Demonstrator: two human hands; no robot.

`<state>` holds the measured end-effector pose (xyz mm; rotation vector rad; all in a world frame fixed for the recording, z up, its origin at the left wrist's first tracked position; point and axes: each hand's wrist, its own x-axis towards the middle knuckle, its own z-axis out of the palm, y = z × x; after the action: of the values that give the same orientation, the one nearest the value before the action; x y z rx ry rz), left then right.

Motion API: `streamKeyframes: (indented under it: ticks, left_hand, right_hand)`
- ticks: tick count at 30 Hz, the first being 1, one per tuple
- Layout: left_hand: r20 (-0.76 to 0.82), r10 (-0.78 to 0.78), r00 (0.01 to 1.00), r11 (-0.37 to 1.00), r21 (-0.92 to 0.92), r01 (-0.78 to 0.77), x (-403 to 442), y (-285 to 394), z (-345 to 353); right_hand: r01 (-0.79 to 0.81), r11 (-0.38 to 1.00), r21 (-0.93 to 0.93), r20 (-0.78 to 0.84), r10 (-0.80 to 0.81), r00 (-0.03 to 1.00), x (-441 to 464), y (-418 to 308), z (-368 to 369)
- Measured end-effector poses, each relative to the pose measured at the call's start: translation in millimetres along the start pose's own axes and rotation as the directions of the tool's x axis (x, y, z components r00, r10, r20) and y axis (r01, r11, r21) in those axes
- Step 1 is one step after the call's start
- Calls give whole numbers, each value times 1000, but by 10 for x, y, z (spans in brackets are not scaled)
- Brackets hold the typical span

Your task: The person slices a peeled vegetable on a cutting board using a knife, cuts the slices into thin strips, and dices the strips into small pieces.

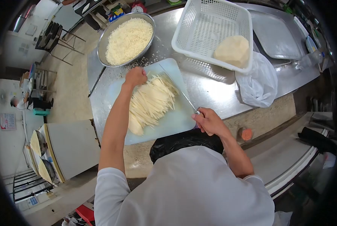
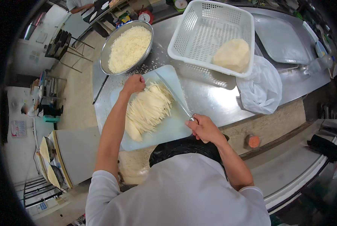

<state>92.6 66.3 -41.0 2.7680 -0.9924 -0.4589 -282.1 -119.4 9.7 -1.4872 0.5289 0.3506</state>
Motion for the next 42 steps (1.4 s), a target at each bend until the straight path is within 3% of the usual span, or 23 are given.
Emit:
streamKeyframes:
  ticks: [2,5,8,11,12,13,14,15,16,18,20,22,25,29,32,35,39,42]
  left_hand:
    - [137,-14,991,998,-60,23,86,25,-37]
    - [129,15,992,1000,-23,-12,118,-48,-34]
    - [-88,74,993,994,-69,-80,52,-63,-187]
    - [-60,321,945,931,-161,-326,-367,296,-508]
    - [29,358,933,922,-166,-349,-511,374,-497]
    - [58,418,906,904,-120,-410,-655,385,-479]
    - [-60,419,906,892,-162,-423,-821,362,-497]
    - [-179,411,894,875,-198,-442,-1004,342,-540]
    - [-330,285,900,895,-245,-374,-1173,249,-534]
    - [-577,7,817,895,-361,-263,-1506,29,-524]
    - [-663,-168,729,933,-345,-98,-1923,-290,-205]
    - [-747,-70,661,984,-160,-76,-2345,-372,155]
    - [-689,-36,724,976,-181,-124,-2690,-333,558]
    - [-688,-83,721,959,-251,-129,-2579,-335,774]
    - [-672,-79,736,971,-218,-94,-2426,-383,846]
    - [-595,-114,796,970,-238,-39,-2432,-320,718]
    - [-550,-110,828,970,-242,-33,-2385,-351,653]
    - [-579,-96,810,971,-235,-53,-2368,-366,651]
  right_hand:
    - [-85,996,1,-48,85,995,-16,-26,-24]
    - [-138,990,-8,-119,136,984,-89,-132,-2]
    - [-124,992,35,-116,127,985,-68,-46,-21]
    - [-180,971,156,-79,194,978,-14,10,-41]
    - [-208,958,197,-63,224,972,-6,5,-15]
    - [-187,976,113,-112,200,974,-50,-34,30]
    - [-162,987,23,-159,164,974,-112,-115,62]
    - [-137,988,-68,-204,120,971,-158,-185,110]
    - [-119,992,-43,-234,105,967,-222,-210,231]
    - [-81,997,18,-221,82,972,-330,-166,454]
    - [-61,997,50,-166,69,984,-406,-174,685]
    - [-48,997,53,-70,52,996,-422,-285,973]
    - [54,996,75,48,-58,997,-368,-293,1384]
    - [52,995,-85,80,-46,996,-283,-378,1686]
    - [-21,996,-84,24,23,999,-269,-413,1885]
    - [1,991,-134,-29,-5,1000,-266,-405,1993]
    - [-47,974,-220,-12,46,999,-215,-423,2041]
    - [39,949,-313,-24,-49,999,-160,-336,2049]
